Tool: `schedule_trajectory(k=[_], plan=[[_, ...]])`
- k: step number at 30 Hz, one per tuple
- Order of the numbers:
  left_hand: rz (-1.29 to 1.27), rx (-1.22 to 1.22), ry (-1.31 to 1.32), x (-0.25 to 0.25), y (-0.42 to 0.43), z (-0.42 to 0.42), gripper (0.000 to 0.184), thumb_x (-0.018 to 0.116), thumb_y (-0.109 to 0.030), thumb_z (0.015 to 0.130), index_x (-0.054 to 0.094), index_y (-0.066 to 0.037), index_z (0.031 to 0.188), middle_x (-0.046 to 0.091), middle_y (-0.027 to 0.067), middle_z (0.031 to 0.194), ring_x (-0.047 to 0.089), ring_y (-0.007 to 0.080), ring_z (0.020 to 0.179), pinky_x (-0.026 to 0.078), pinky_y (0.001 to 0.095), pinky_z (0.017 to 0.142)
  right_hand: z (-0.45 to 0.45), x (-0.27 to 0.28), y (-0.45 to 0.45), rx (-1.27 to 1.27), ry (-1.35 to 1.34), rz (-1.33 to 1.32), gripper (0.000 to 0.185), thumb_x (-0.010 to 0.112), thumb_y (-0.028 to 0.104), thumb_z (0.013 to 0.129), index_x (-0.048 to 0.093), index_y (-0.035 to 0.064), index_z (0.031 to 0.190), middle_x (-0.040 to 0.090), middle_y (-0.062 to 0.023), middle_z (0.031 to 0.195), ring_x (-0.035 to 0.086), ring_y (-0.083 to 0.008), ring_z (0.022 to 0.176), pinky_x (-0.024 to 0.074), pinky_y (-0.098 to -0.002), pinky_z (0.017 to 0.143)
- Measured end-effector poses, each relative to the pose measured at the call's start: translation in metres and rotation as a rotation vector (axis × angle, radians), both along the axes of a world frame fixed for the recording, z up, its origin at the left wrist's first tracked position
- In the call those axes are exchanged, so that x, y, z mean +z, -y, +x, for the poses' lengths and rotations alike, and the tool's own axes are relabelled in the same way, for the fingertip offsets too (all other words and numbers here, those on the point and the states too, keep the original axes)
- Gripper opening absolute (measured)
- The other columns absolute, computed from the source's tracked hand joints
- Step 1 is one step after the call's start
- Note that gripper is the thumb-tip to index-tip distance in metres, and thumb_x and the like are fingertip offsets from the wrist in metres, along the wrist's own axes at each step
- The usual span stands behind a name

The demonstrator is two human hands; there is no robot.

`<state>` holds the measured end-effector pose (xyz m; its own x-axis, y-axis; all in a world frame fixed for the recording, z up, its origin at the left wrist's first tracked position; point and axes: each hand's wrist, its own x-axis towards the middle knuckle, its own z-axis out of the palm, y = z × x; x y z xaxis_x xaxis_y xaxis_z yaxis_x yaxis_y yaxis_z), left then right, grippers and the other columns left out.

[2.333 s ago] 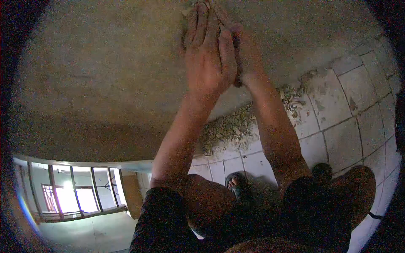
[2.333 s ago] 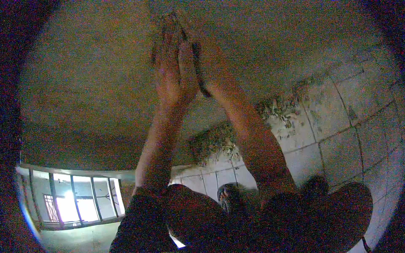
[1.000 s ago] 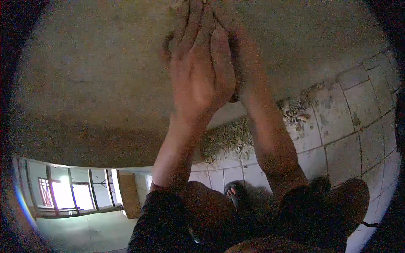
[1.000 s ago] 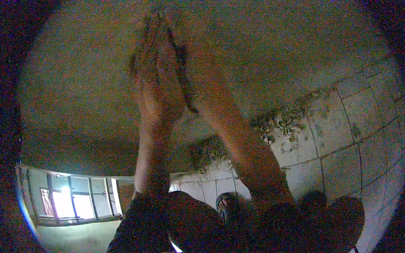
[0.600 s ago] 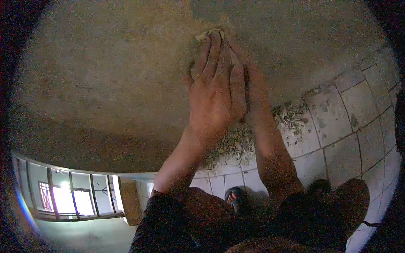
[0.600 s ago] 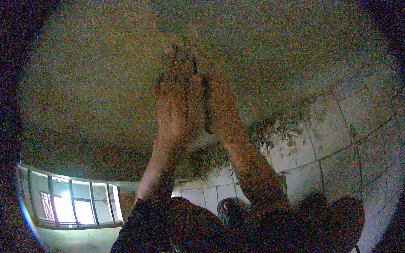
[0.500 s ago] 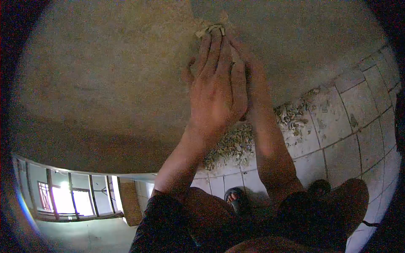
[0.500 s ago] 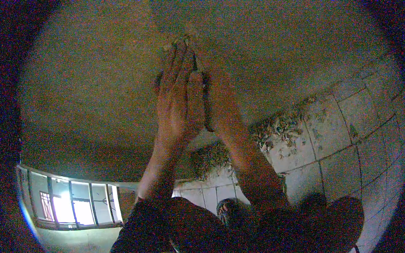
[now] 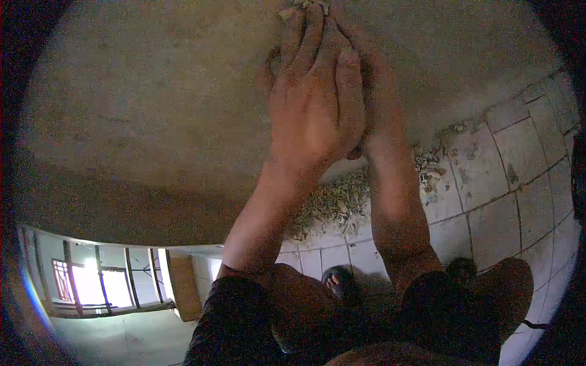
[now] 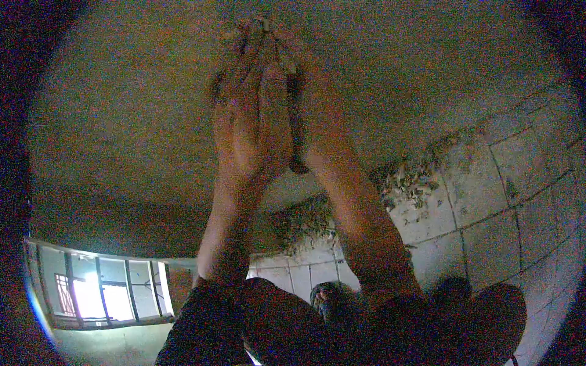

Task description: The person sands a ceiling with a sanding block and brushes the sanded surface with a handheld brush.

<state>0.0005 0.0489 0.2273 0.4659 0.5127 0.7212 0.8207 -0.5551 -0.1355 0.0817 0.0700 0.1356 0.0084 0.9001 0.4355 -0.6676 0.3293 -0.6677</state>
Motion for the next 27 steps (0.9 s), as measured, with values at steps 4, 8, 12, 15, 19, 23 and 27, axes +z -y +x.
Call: schedule_trajectory(k=[4, 8, 12, 15, 19, 23, 27], plan=[[0.022, -0.027, 0.046, -0.002, 0.0, 0.0, 0.048, 0.042, -0.025, 0.096, 0.054, 0.007, 0.13, 0.047, 0.0263, 0.142, 0.038, 0.0423, 0.136, 0.025, 0.0578, 0.11, 0.002, 0.003, 0.003, 0.018, -0.025, 0.003, 0.053, 0.045, 0.045, 0.1, 0.044, 0.0145, 0.143, 0.06, -0.0074, 0.124, 0.058, -0.0203, 0.099, 0.0502, -0.0379, 0.071], [-0.121, 0.13, -0.029, 0.012, 0.016, 0.01, 0.047, 0.041, -0.026, 0.097, 0.055, 0.005, 0.13, 0.047, 0.0233, 0.143, 0.037, 0.042, 0.138, 0.024, 0.059, 0.11, 0.002, 0.009, -0.001, 0.045, -0.069, -0.002, 0.053, 0.045, 0.045, 0.1, 0.044, 0.0146, 0.143, 0.06, -0.0074, 0.123, 0.058, -0.0203, 0.098, 0.0506, -0.038, 0.07], [0.021, 0.022, -0.031, 0.003, 0.003, -0.003, 0.046, 0.042, -0.025, 0.097, 0.057, 0.004, 0.129, 0.049, 0.0203, 0.142, 0.038, 0.0407, 0.138, 0.027, 0.0601, 0.109, -0.001, 0.016, -0.002, 0.081, -0.133, -0.007, 0.053, 0.045, 0.046, 0.1, 0.044, 0.0147, 0.143, 0.06, -0.0074, 0.123, 0.058, -0.0203, 0.098, 0.0509, -0.0381, 0.069], [0.014, 0.043, -0.007, 0.001, 0.004, -0.001, 0.044, 0.043, -0.024, 0.097, 0.057, 0.004, 0.128, 0.051, 0.0205, 0.14, 0.041, 0.0403, 0.136, 0.028, 0.0587, 0.109, -0.002, 0.021, 0.002, 0.107, -0.179, -0.01, 0.054, 0.045, 0.046, 0.1, 0.044, 0.0148, 0.143, 0.06, -0.0074, 0.122, 0.058, -0.0203, 0.097, 0.0512, -0.0382, 0.068], [-0.041, -0.007, 0.066, 0.01, 0.003, 0.0, 0.044, 0.043, -0.023, 0.097, 0.057, 0.004, 0.128, 0.053, 0.0206, 0.139, 0.043, 0.0402, 0.134, 0.029, 0.0553, 0.11, 0.0, 0.028, 0.007, 0.148, -0.231, -0.019, 0.054, 0.045, 0.046, 0.099, 0.044, 0.0149, 0.143, 0.061, -0.0074, 0.122, 0.058, -0.0203, 0.097, 0.0515, -0.0383, 0.067], [0.032, -0.045, 0.075, 0.011, 0.002, 0.002, 0.044, 0.042, -0.023, 0.097, 0.057, 0.004, 0.129, 0.053, 0.0207, 0.138, 0.044, 0.0387, 0.134, 0.031, 0.0524, 0.111, -0.002, 0.032, 0.017, 0.18, -0.272, -0.026, 0.054, 0.045, 0.047, 0.099, 0.044, 0.015, 0.143, 0.061, -0.0074, 0.121, 0.058, -0.0203, 0.096, 0.0519, -0.0385, 0.067], [-0.018, 0.134, -0.004, 0.013, -0.002, 0.002, 0.045, 0.039, -0.024, 0.098, 0.058, 0.003, 0.128, 0.055, 0.0196, 0.137, 0.044, 0.0367, 0.133, 0.031, 0.0506, 0.112, 0.001, 0.035, 0.021, 0.224, -0.335, -0.036, 0.054, 0.045, 0.047, 0.099, 0.044, 0.0152, 0.143, 0.061, -0.0074, 0.121, 0.059, -0.0203, 0.096, 0.0523, -0.0386, 0.066]])
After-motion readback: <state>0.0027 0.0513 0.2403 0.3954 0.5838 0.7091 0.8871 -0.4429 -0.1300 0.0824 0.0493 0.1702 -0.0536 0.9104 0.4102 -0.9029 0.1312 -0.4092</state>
